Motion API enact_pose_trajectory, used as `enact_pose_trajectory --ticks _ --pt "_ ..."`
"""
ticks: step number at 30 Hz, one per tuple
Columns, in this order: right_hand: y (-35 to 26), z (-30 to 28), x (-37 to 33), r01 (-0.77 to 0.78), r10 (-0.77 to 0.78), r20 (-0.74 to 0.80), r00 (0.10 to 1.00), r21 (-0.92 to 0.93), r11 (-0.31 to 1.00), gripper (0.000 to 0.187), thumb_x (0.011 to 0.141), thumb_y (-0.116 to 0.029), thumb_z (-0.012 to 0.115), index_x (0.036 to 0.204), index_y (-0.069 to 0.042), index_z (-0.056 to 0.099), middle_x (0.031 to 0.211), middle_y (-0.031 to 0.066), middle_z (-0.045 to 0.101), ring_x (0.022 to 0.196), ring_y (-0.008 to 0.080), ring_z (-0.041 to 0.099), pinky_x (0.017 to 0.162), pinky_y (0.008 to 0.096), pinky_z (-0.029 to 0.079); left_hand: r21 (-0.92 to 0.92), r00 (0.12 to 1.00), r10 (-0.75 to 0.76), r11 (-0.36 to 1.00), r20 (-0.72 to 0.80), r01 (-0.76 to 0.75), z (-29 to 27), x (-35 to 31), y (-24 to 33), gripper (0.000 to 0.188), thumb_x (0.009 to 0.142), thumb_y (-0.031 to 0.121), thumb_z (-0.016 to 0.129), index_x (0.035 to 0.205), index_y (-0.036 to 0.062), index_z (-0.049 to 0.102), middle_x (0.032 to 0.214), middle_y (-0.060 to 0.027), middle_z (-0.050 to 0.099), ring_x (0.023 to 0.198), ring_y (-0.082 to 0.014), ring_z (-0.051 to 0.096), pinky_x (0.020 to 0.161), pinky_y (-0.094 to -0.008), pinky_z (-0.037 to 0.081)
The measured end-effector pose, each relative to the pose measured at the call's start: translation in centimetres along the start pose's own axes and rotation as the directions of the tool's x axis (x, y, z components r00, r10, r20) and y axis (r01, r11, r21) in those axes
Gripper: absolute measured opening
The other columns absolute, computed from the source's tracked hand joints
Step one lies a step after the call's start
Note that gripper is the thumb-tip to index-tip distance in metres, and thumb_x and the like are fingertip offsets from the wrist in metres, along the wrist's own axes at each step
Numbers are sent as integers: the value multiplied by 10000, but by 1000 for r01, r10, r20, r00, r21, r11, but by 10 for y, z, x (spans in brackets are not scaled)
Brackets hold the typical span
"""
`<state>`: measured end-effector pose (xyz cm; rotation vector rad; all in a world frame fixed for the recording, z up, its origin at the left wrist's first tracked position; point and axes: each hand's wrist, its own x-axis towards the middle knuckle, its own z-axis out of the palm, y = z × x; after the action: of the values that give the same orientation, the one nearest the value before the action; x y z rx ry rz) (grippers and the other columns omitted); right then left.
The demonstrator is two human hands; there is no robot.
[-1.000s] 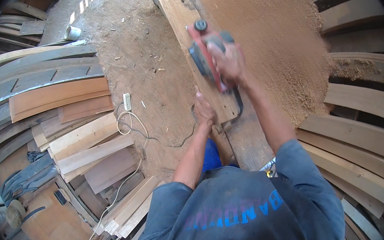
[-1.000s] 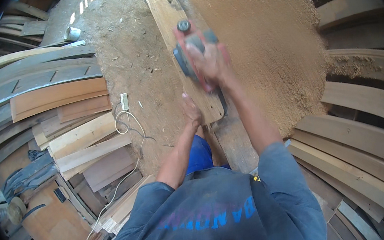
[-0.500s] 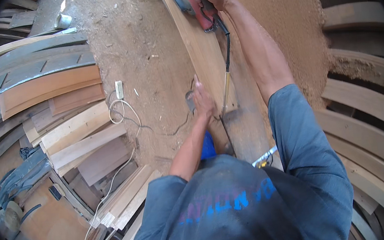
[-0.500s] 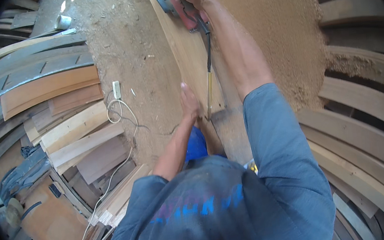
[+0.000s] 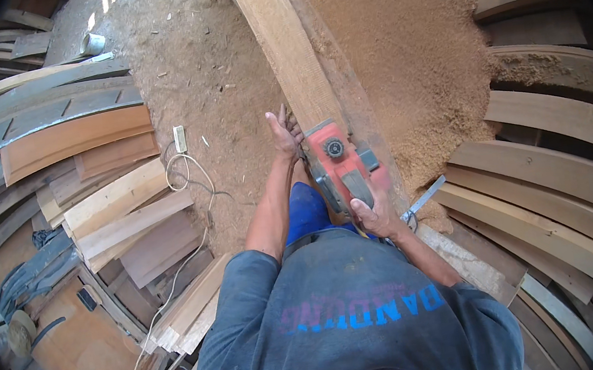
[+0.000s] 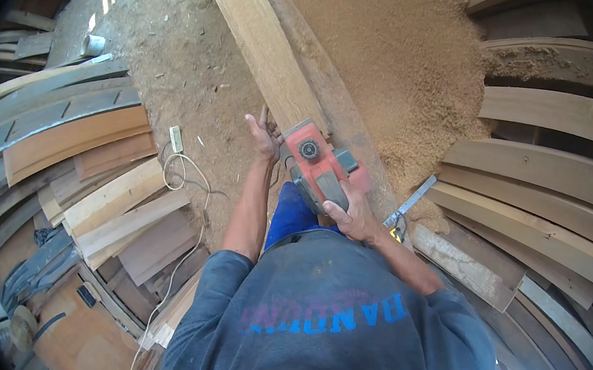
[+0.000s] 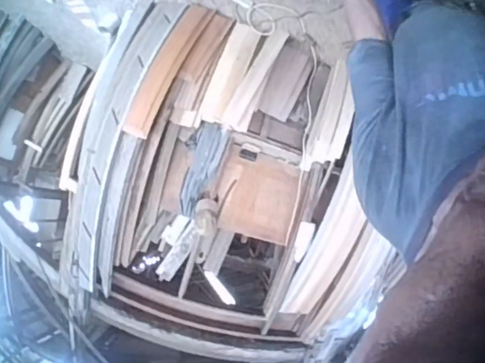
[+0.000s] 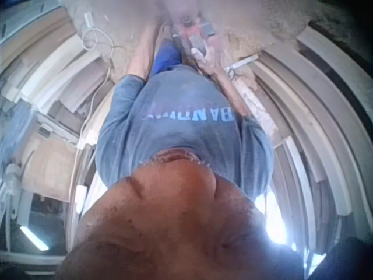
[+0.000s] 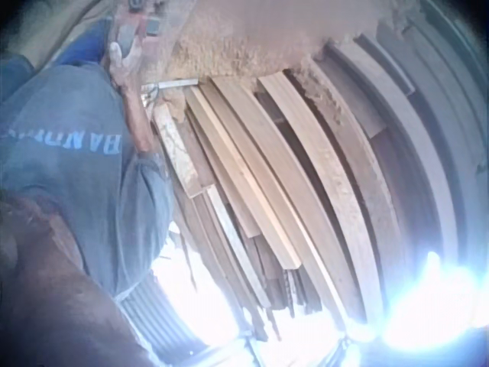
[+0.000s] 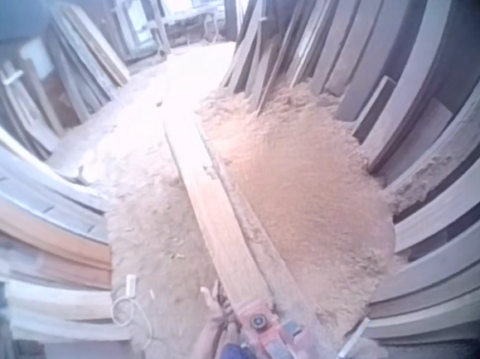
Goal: The person planes a wooden plank using an electric planer, lifts and measures the wood with a tape measure, and planes the plank again.
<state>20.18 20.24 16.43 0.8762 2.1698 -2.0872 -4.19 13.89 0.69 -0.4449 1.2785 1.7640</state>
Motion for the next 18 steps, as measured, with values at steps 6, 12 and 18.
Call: enact_pose_trajectory --ticks 6,12,18 --pt "-35 10 99 -8 -4 -47 999 -258 966 693 969 -440 582 1452 43 465 1141 335 666 1101 428 670 943 464 510 -138 996 55 989 70 -45 -51 24 -17 959 981 786 204 1645 100 115 912 1 570 625 -80 383 516 -216 317" --pt "-115 -34 329 138 -197 -228 954 -249 959 516 978 -524 577 807 -46 674 666 61 659 618 169 642 586 338 497 -14 1000 6 1000 20 -6 -13 -4 -10 969 983 770 255 1626 54 137 1171 -96 632 815 -153 567 706 -284 481" --pt "-128 -37 379 40 -34 -156 987 35 999 451 987 -500 625 803 -90 652 661 -27 610 581 80 581 540 249 462 46 982 -15 999 187 7 -27 -3 -14 887 1004 734 222 1487 24 444 1345 -183 609 1113 -269 640 1011 -420 481"
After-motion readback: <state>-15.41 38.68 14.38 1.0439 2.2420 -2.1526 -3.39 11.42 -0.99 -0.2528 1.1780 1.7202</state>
